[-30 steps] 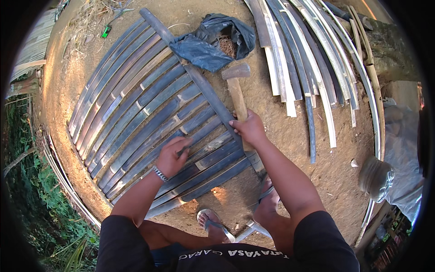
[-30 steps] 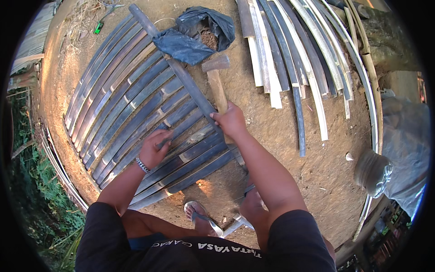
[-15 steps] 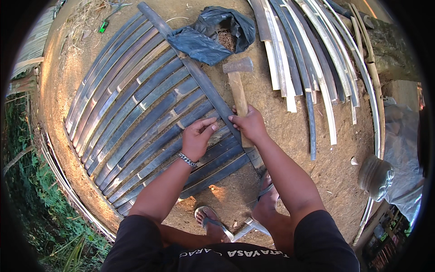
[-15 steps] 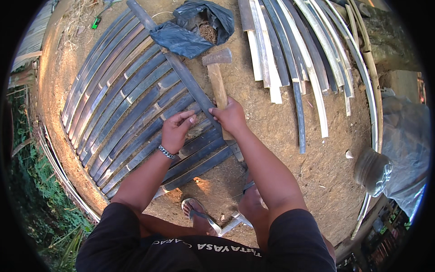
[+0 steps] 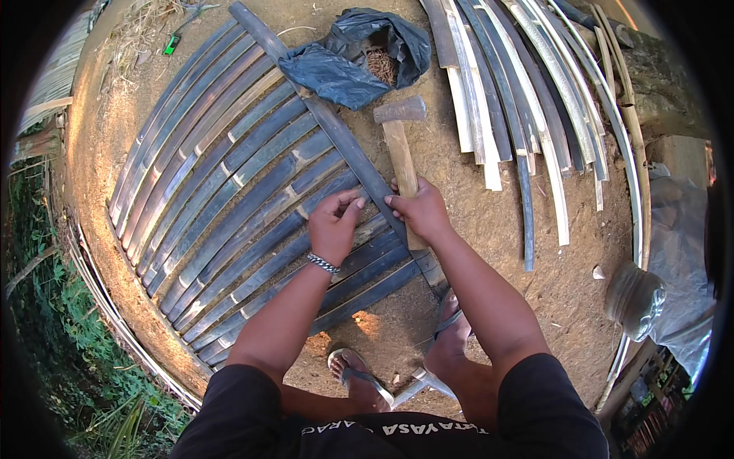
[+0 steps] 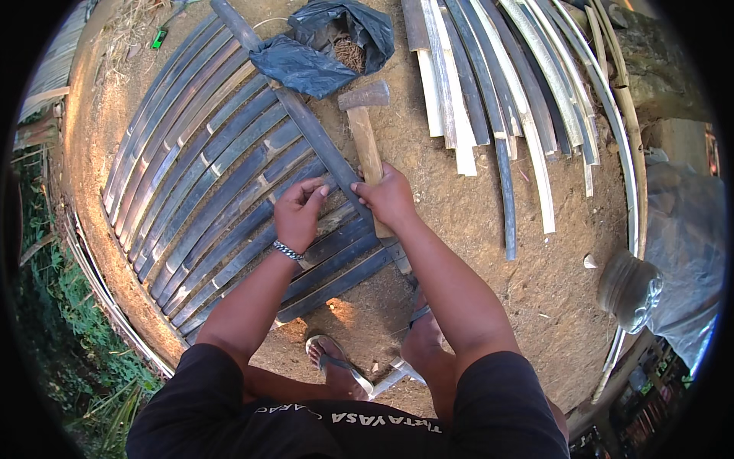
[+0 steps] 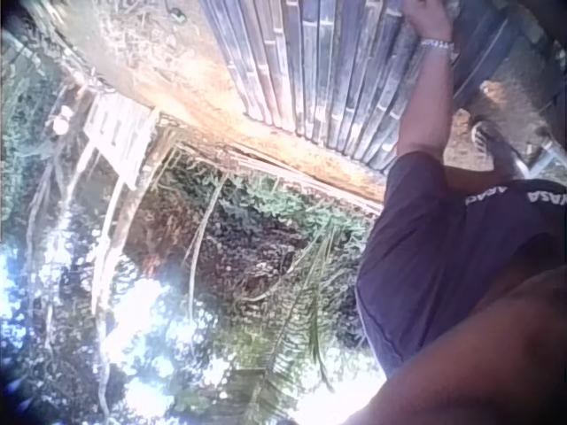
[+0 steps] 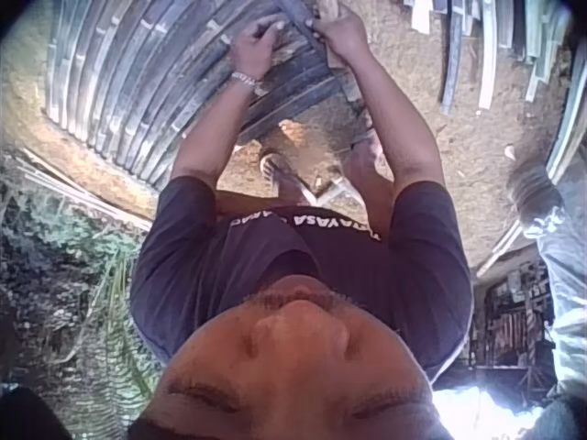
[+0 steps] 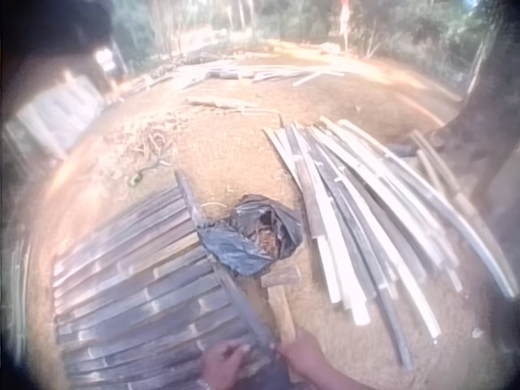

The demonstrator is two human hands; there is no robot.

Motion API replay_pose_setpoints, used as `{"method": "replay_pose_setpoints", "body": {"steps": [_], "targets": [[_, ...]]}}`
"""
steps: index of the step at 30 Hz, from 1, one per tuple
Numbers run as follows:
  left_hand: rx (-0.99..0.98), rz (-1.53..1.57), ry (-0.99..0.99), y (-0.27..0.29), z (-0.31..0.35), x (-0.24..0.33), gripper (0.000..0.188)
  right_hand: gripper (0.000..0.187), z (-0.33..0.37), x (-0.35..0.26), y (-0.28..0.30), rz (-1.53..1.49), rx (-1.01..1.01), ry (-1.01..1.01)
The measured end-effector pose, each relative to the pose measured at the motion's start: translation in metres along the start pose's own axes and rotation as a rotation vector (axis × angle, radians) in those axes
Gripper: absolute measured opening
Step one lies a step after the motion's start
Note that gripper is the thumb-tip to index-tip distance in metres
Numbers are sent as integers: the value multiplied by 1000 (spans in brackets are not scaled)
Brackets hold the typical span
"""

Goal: The person assembles a bamboo panel by hammering wooden pegs into the joints where horizontal bamboo slats meet the vertical frame. They retrieve small pegs from a black plastic bag and use the head of a hatchet to drive them into the wood while holding the slats in position.

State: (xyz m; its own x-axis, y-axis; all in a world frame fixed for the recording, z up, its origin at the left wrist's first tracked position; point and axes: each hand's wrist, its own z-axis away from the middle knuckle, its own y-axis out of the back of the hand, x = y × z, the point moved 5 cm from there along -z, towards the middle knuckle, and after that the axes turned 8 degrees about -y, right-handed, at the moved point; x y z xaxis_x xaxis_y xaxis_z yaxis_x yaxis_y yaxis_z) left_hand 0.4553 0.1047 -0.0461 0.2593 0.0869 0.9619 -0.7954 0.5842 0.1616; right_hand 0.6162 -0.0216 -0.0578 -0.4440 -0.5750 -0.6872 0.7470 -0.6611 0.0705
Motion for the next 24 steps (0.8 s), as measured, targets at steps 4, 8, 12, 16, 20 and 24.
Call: {"method": "replay_pose_setpoints", "body": {"steps": [4,8,12,16,20,24], "targets": [[-108,-316,-344,-14,-13,29,10,37,-1,3,1,-32,1,13],[-127,-503,-602,-23,-30,31,9,37,2,3,-1,-97,-7,8],[-78,-517,-657,-29,-30,26,7,37,3,5,0,-149,4,-6],[-92,-531,-648,-29,-30,25,8,35,6,3,2,-142,34,-11],[-80,-536,-667,-28,-30,26,7,34,15,6,5,-69,34,10],[-83,-541,-682,-29,-28,27,6,37,36,8,25,240,24,27]]}}
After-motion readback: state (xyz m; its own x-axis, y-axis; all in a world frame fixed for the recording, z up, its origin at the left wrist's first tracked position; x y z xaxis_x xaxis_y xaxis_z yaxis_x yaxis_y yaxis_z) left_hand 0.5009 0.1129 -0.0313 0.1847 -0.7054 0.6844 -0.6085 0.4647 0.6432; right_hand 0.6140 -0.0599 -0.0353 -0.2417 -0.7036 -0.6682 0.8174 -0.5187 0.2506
